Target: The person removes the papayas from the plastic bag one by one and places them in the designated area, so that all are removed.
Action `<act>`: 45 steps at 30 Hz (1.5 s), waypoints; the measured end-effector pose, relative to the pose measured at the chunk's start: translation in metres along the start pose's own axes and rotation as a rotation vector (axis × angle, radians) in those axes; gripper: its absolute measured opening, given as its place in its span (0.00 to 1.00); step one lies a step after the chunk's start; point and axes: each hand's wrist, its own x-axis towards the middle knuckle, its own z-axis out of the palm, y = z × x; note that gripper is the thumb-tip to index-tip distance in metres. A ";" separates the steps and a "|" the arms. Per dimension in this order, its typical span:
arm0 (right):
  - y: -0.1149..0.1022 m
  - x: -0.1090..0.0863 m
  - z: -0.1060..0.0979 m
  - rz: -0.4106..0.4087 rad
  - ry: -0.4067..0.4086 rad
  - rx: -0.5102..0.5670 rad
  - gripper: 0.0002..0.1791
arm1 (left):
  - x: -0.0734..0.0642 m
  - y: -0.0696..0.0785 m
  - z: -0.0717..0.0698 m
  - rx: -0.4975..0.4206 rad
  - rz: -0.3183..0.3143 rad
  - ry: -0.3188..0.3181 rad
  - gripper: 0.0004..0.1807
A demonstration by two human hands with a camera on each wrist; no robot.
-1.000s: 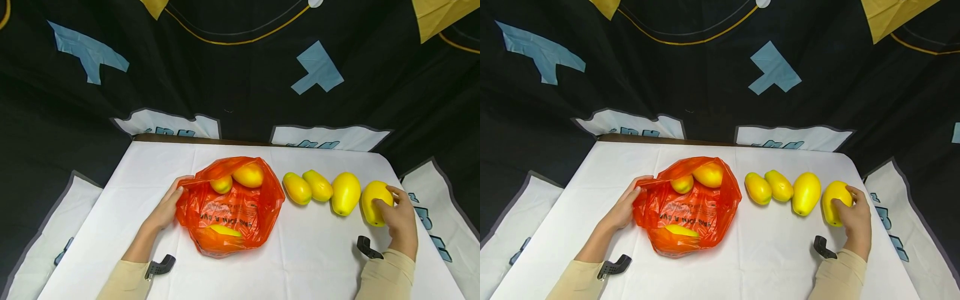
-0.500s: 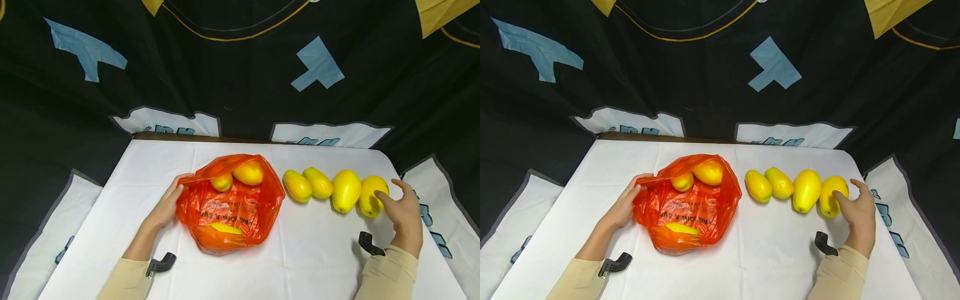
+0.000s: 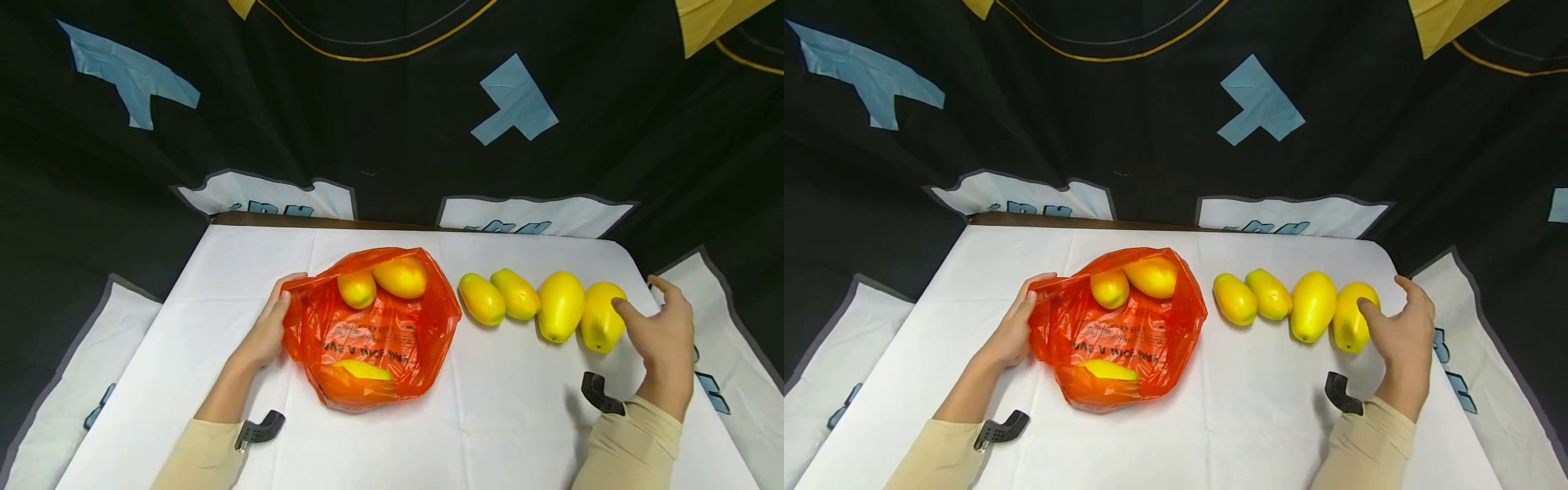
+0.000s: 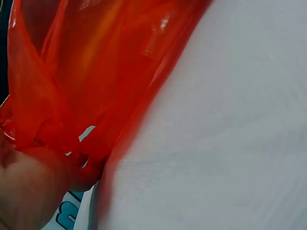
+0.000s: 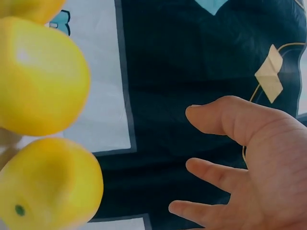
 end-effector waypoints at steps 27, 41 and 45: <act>-0.080 -0.049 0.042 -0.562 -0.040 0.330 0.38 | 0.009 0.036 0.009 -0.229 -0.026 0.088 0.28; -0.130 -0.086 0.081 -0.852 -0.408 0.448 0.39 | 0.007 0.043 0.015 -0.322 -0.015 0.057 0.29; -0.151 -0.105 0.085 -0.899 -0.479 0.406 0.38 | 0.007 0.044 0.016 -0.300 -0.005 0.065 0.31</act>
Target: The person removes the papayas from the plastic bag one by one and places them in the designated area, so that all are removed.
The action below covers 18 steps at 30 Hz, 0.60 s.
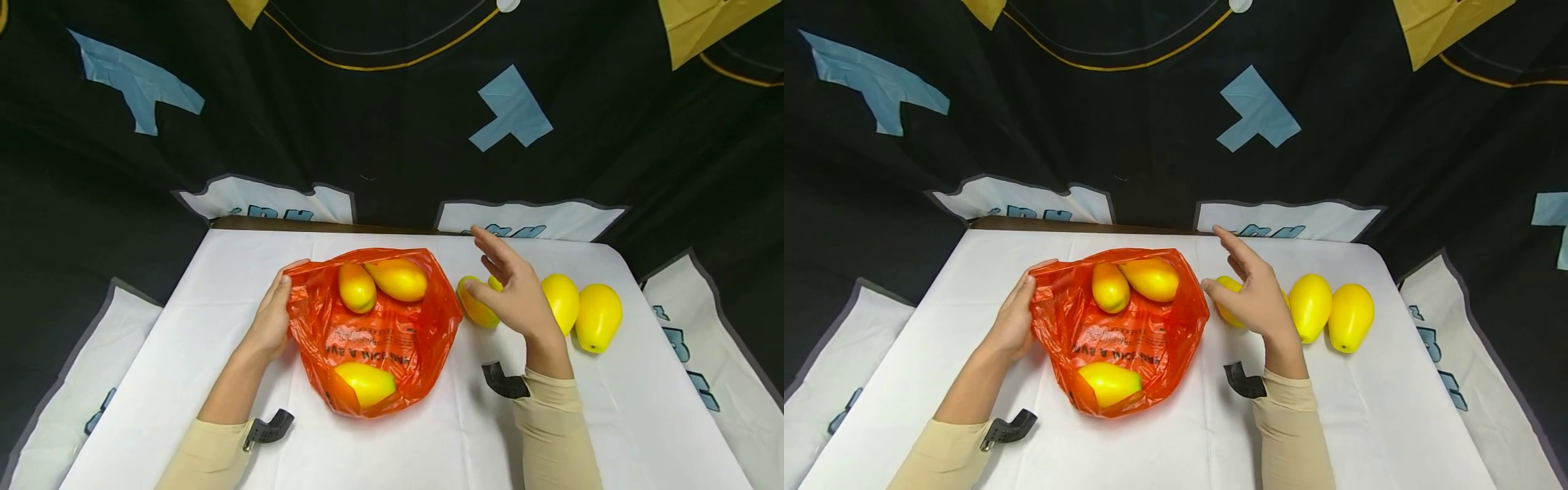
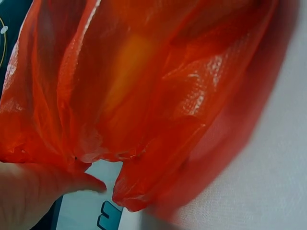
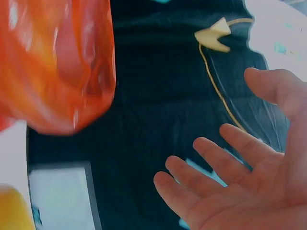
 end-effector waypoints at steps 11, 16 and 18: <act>-0.013 0.026 0.035 0.045 -0.213 0.086 0.35 | 0.000 0.002 0.002 0.060 0.019 -0.004 0.31; -0.014 0.032 0.051 0.129 -0.273 0.132 0.34 | -0.002 0.002 0.002 0.056 0.018 -0.020 0.31; -0.014 0.035 0.058 0.119 -0.301 0.151 0.34 | -0.002 0.001 0.003 0.043 0.013 -0.023 0.31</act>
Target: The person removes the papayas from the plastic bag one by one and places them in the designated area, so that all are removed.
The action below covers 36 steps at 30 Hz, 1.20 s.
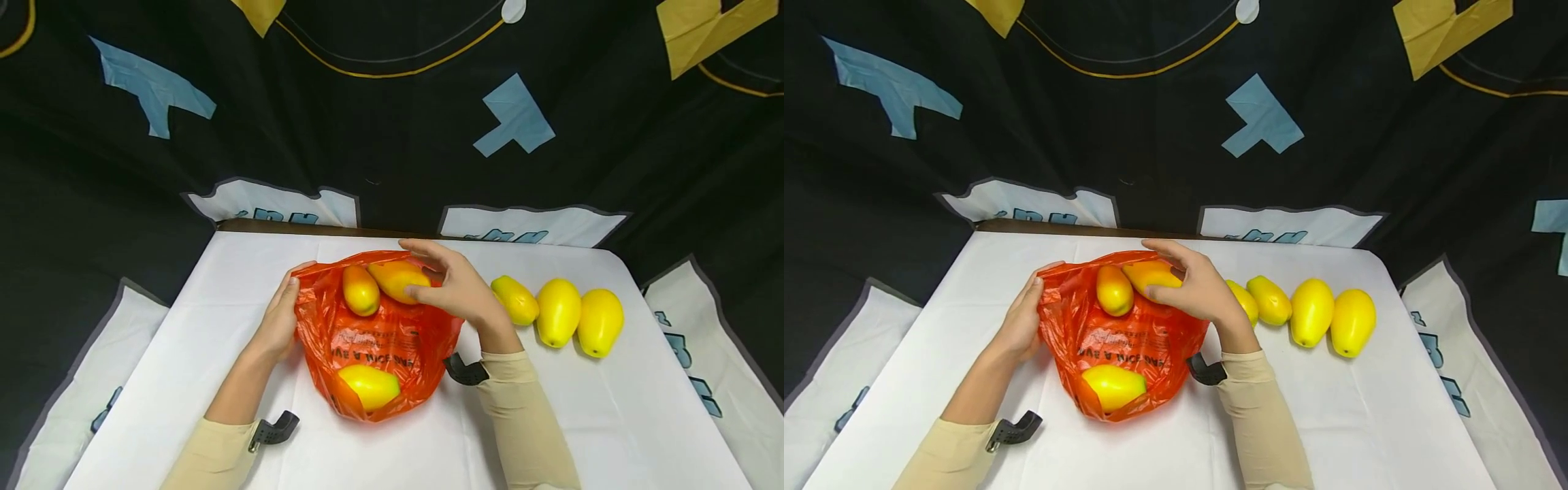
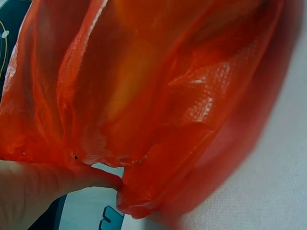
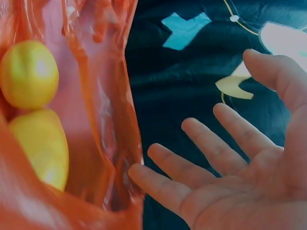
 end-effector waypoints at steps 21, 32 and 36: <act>0.075 0.059 0.058 0.040 -0.231 -0.196 0.28 | 0.001 -0.002 0.005 -0.120 0.036 0.002 0.26; 0.097 0.066 0.076 0.063 -0.254 -0.306 0.39 | 0.001 -0.004 0.004 -0.137 0.020 0.009 0.26; 0.098 0.063 0.076 0.101 -0.251 -0.335 0.38 | 0.001 -0.003 0.004 -0.136 0.025 0.010 0.26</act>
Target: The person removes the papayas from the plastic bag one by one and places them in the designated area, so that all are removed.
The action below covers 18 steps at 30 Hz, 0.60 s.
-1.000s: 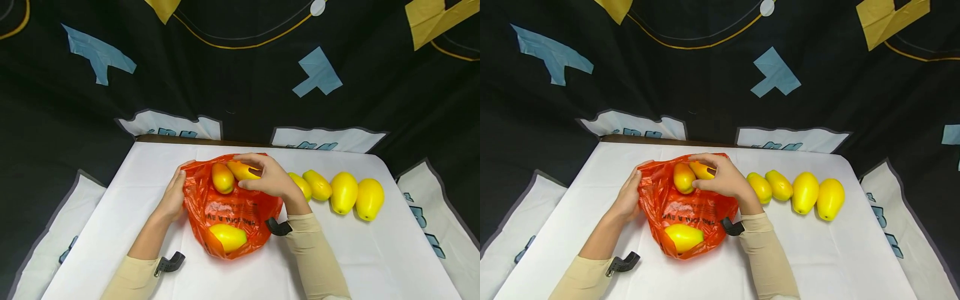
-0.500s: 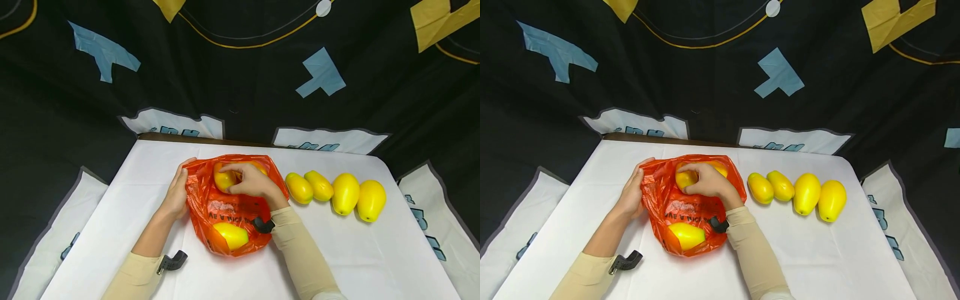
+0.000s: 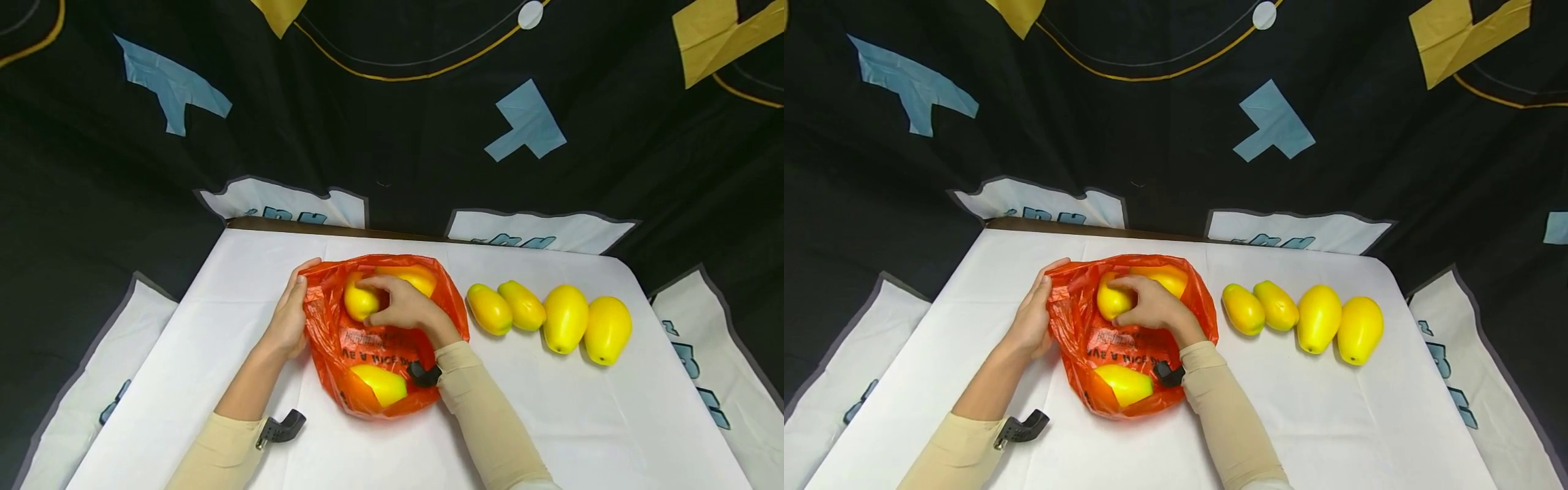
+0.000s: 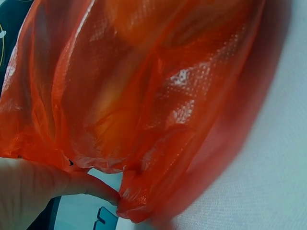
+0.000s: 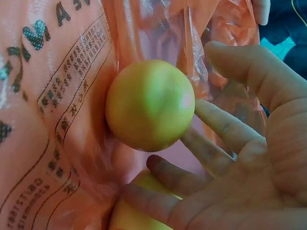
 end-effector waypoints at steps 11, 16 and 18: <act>0.004 -0.001 0.008 -0.003 -0.006 0.045 0.25 | 0.000 0.001 0.000 -0.012 -0.002 -0.004 0.26; 0.005 -0.003 0.010 -0.035 -0.013 0.071 0.22 | 0.000 -0.001 0.000 -0.015 -0.002 -0.010 0.26; 0.005 -0.004 0.011 -0.045 -0.008 0.069 0.21 | 0.000 -0.001 0.000 -0.010 -0.004 -0.009 0.26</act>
